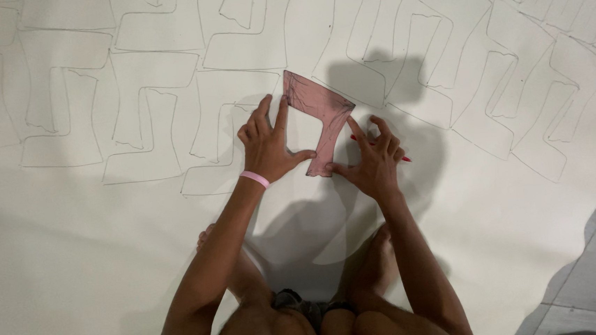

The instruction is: The person sits on the floor and uses a red pen to trace the outline of a pink shoe-pattern template onto a large white sheet. They repeatedly reposition the template to mark multiple sections of the sheet.

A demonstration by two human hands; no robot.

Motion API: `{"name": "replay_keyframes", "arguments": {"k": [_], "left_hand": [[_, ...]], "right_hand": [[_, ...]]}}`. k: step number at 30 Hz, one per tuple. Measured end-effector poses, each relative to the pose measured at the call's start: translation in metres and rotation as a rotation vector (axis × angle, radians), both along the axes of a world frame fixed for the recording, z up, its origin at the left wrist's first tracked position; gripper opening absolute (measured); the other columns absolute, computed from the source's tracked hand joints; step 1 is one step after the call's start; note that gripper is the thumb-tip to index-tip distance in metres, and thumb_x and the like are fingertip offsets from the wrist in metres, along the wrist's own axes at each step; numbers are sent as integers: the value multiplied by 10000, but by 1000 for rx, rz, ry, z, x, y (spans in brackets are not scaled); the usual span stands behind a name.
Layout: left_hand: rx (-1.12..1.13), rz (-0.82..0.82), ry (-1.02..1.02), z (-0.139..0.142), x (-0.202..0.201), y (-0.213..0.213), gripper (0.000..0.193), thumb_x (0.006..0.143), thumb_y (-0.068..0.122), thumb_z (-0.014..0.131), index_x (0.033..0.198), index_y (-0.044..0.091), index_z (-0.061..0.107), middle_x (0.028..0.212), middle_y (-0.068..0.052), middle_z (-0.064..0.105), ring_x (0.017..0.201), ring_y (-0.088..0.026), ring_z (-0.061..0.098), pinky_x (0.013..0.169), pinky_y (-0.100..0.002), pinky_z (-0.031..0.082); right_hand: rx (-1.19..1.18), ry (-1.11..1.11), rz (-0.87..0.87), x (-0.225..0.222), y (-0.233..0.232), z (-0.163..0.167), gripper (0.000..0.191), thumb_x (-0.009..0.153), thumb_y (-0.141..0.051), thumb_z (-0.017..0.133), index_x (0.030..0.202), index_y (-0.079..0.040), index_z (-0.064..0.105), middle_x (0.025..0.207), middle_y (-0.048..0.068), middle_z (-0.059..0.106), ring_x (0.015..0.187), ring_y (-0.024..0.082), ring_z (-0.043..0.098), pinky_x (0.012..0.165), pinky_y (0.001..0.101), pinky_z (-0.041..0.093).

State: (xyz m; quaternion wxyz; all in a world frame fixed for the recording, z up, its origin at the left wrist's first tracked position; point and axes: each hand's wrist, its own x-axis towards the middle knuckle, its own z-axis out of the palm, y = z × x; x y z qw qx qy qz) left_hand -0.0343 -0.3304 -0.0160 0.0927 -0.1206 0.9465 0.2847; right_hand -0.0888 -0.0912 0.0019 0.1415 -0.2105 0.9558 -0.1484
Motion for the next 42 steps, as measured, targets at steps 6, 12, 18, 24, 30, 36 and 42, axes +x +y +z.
{"name": "replay_keyframes", "arguments": {"k": [6,12,18,24,30,36,42], "left_hand": [[-2,-9,38,-1,3,0,1324,605,711,887,1605,104,267,1611,-238,198,1410,-382,236,1016,-550,228],[-13,-18,38,3,1,-1,1342,598,724,901,1595,91,265,1603,-238,187,1405,-398,226,1009,-567,225],[20,-17,-25,12,-2,0,1486,463,725,935,1601,77,232,1612,-236,170,1409,-412,221,1028,-581,221],[34,-23,-96,20,-5,-2,1568,372,708,962,1600,94,205,1604,-215,173,1410,-421,222,1038,-596,221],[13,-32,-90,20,-6,-4,1560,381,693,971,1598,95,198,1608,-220,182,1411,-418,221,1035,-601,224],[-56,-142,-13,25,-5,17,1198,551,557,965,1528,182,382,1549,-258,242,1435,-435,252,1003,-658,277],[222,-36,139,10,-1,3,972,568,313,944,1423,126,523,1471,-205,399,1354,-376,388,1007,-598,319]], "right_hand": [[4,-65,-26,-3,0,1,1102,584,-717,893,1527,-336,467,1547,135,259,1315,413,336,986,601,334],[-5,-72,-20,-4,-1,3,1107,596,-745,879,1535,-344,452,1543,135,256,1300,410,338,993,603,332],[33,-90,-36,-5,-5,6,1096,591,-752,882,1521,-356,460,1538,135,252,1302,428,322,1008,626,314],[57,-99,-30,-6,-8,10,1099,581,-737,889,1523,-362,465,1531,139,248,1303,423,313,1005,655,301],[43,-76,-17,-5,-7,10,1105,577,-749,887,1518,-348,468,1525,139,248,1302,412,301,988,631,309],[60,-71,-10,-5,-5,7,1116,585,-753,879,1535,-341,463,1538,121,252,1304,394,298,1004,599,312],[57,-11,10,-1,-4,3,1137,577,-785,862,1538,-324,468,1541,142,241,1308,424,286,1009,593,311]]}}
